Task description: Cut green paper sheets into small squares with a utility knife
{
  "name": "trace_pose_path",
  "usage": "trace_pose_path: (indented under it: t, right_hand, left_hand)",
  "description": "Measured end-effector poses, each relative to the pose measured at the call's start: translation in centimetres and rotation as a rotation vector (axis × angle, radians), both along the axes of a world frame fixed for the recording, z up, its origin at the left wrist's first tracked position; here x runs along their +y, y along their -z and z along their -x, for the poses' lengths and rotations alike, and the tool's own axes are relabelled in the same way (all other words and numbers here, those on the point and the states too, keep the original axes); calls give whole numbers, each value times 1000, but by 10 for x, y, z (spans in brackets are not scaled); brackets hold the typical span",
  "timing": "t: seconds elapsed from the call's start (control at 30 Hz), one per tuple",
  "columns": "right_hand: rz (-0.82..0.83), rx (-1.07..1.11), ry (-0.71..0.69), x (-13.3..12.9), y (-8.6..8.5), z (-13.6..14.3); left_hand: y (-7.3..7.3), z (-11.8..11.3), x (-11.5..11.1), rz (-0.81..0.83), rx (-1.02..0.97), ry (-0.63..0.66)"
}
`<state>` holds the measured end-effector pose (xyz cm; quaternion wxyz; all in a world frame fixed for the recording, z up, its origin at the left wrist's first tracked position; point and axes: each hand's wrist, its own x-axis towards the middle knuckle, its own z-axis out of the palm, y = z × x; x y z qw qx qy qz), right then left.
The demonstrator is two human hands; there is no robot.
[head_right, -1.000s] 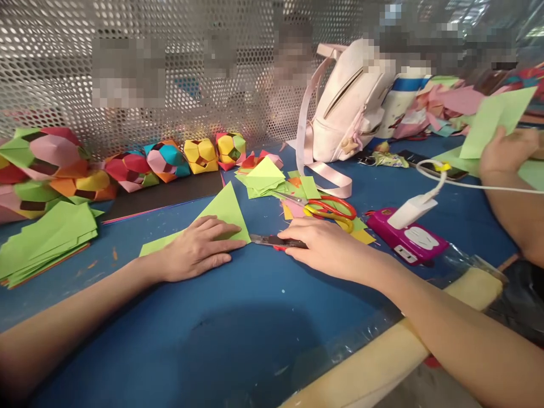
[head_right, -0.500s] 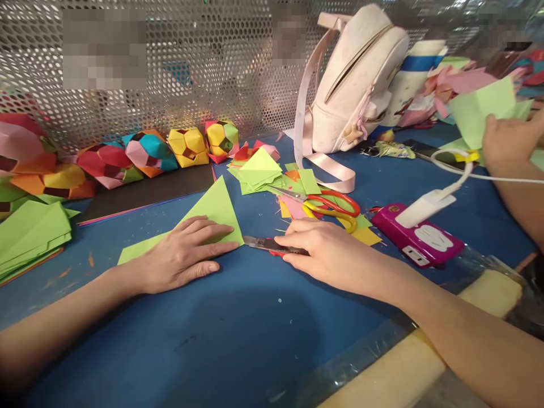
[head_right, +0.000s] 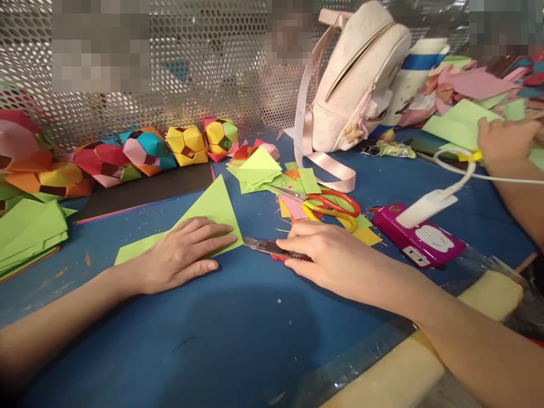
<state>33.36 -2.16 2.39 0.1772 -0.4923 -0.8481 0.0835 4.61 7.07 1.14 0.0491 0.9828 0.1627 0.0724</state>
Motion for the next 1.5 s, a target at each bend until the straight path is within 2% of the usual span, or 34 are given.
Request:
trace_pose_path:
  t: [0.27,0.5,0.97,1.5]
  right_hand:
    - [-8,-16,2,0,-1,-2]
    - [-94,-31,7,5,4,-3]
    - [-25,-9,-34,6,-1,-1]
    - [14,0,-20,4,-2,3]
  left_hand:
    - [-3,-1,-2,5,6,-12]
    - [-2,0,-1,31,-2,-22]
    - [-2,-1,-1,43,-7,-23]
    - [-2,-1,-1,33,2,-20]
